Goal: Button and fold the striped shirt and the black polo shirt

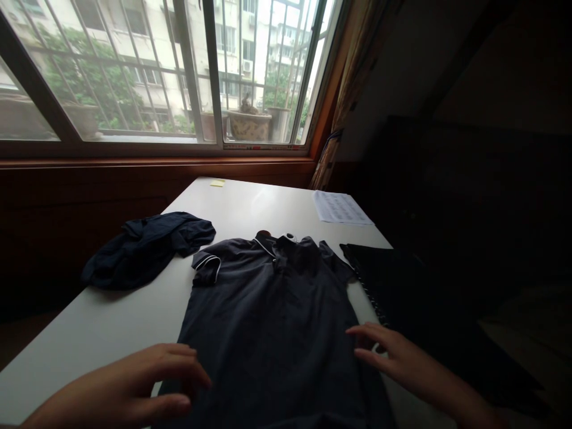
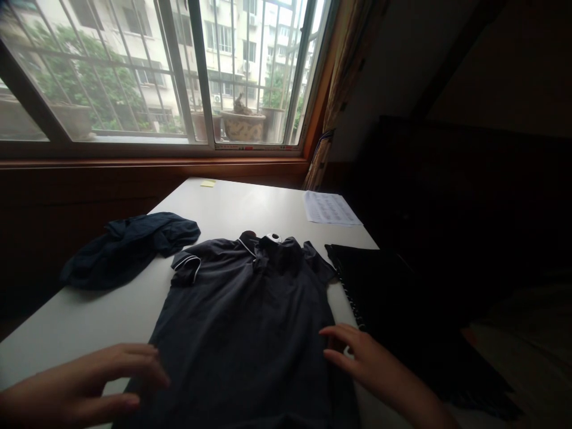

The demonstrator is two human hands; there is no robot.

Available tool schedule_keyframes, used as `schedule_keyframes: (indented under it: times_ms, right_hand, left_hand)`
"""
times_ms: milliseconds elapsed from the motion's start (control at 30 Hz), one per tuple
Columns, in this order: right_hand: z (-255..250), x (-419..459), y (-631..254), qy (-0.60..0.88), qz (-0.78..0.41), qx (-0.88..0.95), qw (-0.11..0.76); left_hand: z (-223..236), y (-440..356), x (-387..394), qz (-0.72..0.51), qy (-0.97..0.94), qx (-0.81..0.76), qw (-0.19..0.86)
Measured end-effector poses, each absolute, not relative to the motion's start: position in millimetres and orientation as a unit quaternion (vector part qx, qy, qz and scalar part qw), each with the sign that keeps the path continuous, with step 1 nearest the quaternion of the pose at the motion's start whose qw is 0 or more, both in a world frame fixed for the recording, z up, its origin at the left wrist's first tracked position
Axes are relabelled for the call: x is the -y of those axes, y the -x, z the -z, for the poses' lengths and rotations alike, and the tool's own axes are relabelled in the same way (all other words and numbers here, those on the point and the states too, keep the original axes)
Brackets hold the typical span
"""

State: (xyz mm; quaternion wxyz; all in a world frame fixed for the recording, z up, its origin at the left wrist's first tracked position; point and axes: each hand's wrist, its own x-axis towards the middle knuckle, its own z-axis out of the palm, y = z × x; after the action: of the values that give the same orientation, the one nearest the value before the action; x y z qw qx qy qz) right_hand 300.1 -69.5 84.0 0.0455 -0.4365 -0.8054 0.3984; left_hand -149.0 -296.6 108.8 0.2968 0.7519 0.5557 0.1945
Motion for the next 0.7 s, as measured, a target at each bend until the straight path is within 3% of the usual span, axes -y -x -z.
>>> schedule_keyframes:
  times_ms: [100,400,700]
  right_hand:
    - [-73.8,67.5,-284.3,0.407,-0.373,0.833,0.029]
    - [-60.6,85.3,-270.8,0.405,-0.317,0.857,-0.019]
    - [-52.8,112.7,-278.6,0.439,-0.274,0.854,-0.060]
  left_hand:
    - [-101.5,136.0,279.8,-0.154,-0.737,-0.554,0.356]
    - [-26.2,115.6,265.0,-0.128,-0.772,-0.603,0.157]
    - [-35.6,102.4,263.5,-0.027,-0.786,-0.607,0.117]
